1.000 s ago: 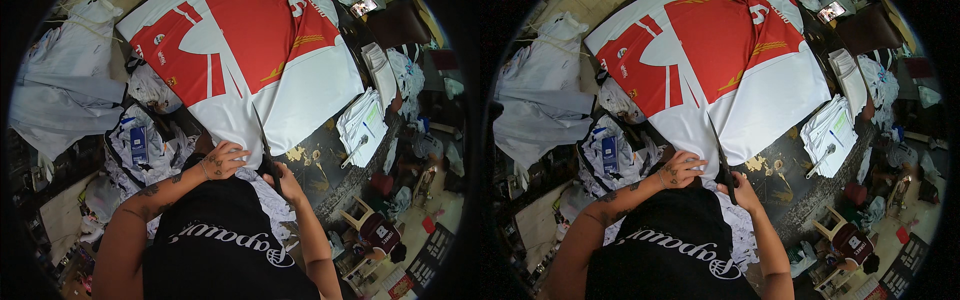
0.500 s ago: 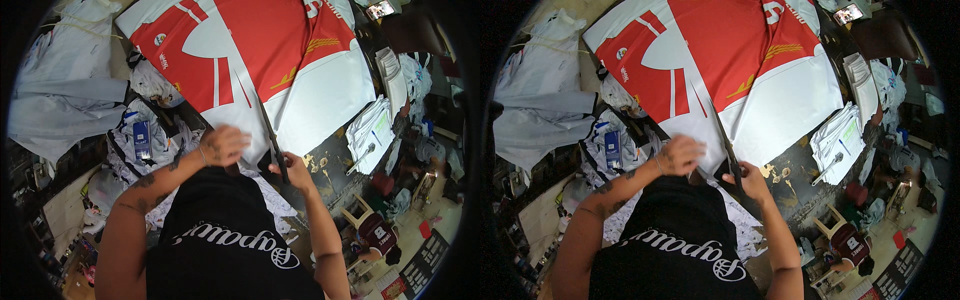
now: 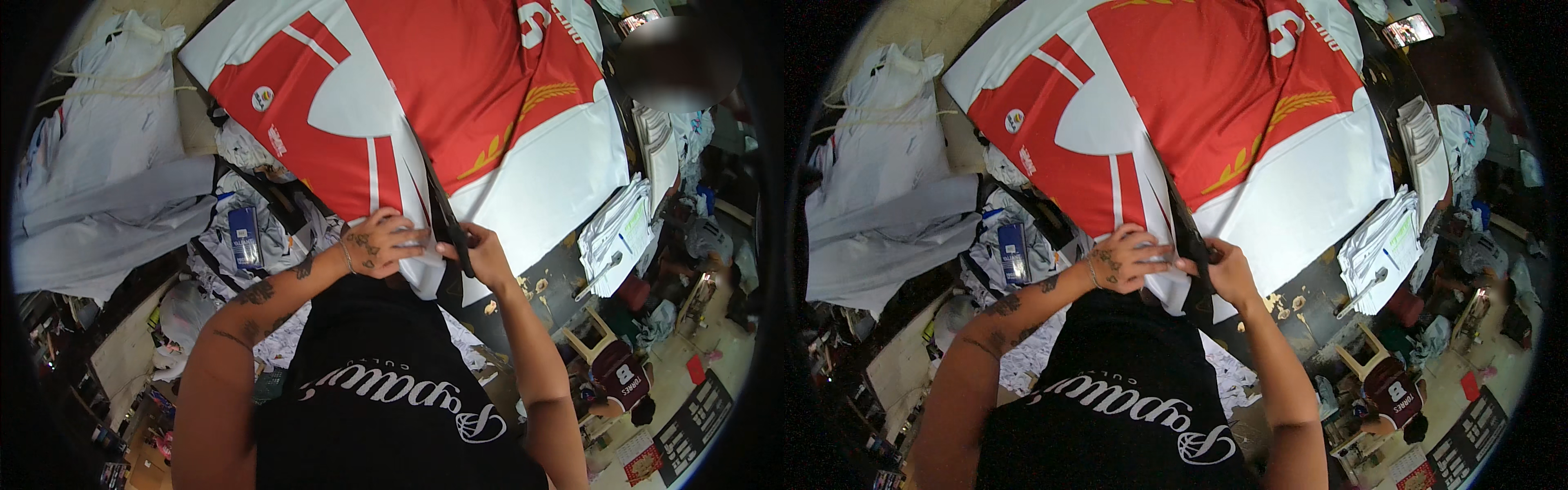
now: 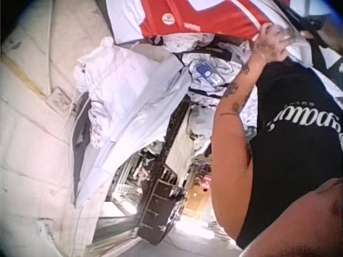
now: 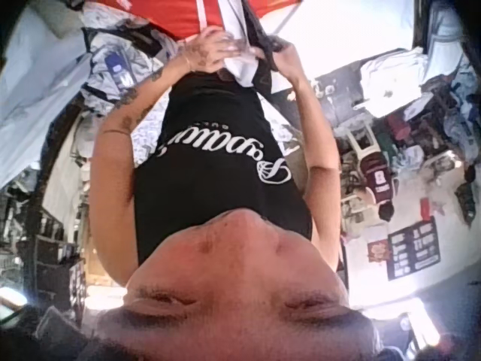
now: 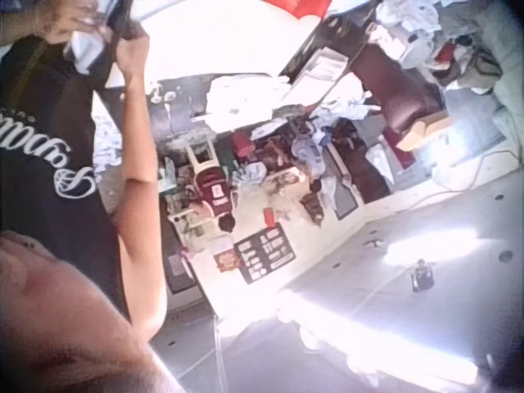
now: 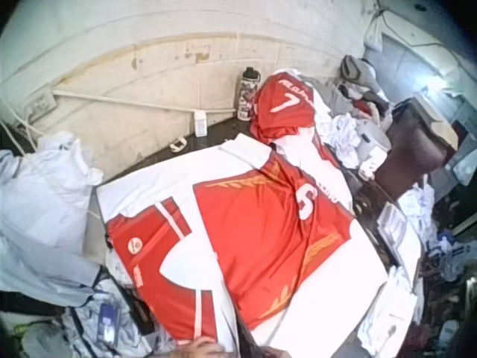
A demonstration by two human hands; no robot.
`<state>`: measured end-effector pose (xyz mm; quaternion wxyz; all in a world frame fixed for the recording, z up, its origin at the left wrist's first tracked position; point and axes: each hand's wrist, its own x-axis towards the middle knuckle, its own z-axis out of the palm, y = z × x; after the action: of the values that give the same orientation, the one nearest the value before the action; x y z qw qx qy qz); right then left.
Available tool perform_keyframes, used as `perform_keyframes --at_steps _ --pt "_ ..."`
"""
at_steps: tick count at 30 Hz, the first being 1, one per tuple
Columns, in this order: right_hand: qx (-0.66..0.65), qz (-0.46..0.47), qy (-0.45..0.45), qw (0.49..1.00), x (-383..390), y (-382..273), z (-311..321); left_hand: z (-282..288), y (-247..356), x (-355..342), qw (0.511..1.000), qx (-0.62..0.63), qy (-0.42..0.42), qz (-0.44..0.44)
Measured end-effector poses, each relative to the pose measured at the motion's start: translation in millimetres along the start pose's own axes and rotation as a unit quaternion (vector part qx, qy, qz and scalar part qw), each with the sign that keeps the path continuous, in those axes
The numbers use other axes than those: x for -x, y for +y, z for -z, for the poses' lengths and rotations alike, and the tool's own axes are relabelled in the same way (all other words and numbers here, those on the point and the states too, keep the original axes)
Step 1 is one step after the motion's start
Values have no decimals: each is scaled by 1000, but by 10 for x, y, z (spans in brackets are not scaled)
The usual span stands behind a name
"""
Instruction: The person uses shears to cut white fabric pieces on a table, repeatedly aligning the fabric over red and white jerseys and trimming edges. Cut fabric pieces are set aside on the table.
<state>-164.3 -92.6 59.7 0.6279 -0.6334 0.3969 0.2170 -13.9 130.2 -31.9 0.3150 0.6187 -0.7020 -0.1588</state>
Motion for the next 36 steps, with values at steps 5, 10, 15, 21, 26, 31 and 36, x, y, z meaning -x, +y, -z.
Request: perform_keyframes --at_steps 5,10,15,21,26,31,36 --pt "2 -21 -6 1000 -221 -289 -59 -24 -57 24 999 36 17 -8" --pt "18 -60 11 998 -475 -583 -86 -84 -94 45 999 34 29 -28" --pt "20 -3 -9 1000 -709 -920 -137 -144 -139 59 994 74 65 -44" --pt "61 -91 -13 994 -973 -1317 -212 -204 -179 70 988 106 88 -66" --pt "117 -19 -41 992 -1335 -1649 -228 -199 -236 62 983 147 63 -84" --pt "106 -3 -65 992 -1563 -1988 -315 -220 -258 98 978 176 23 -107" --pt "150 6 -6 989 -1894 -2408 -489 -305 -282 148 966 224 -54 -114"
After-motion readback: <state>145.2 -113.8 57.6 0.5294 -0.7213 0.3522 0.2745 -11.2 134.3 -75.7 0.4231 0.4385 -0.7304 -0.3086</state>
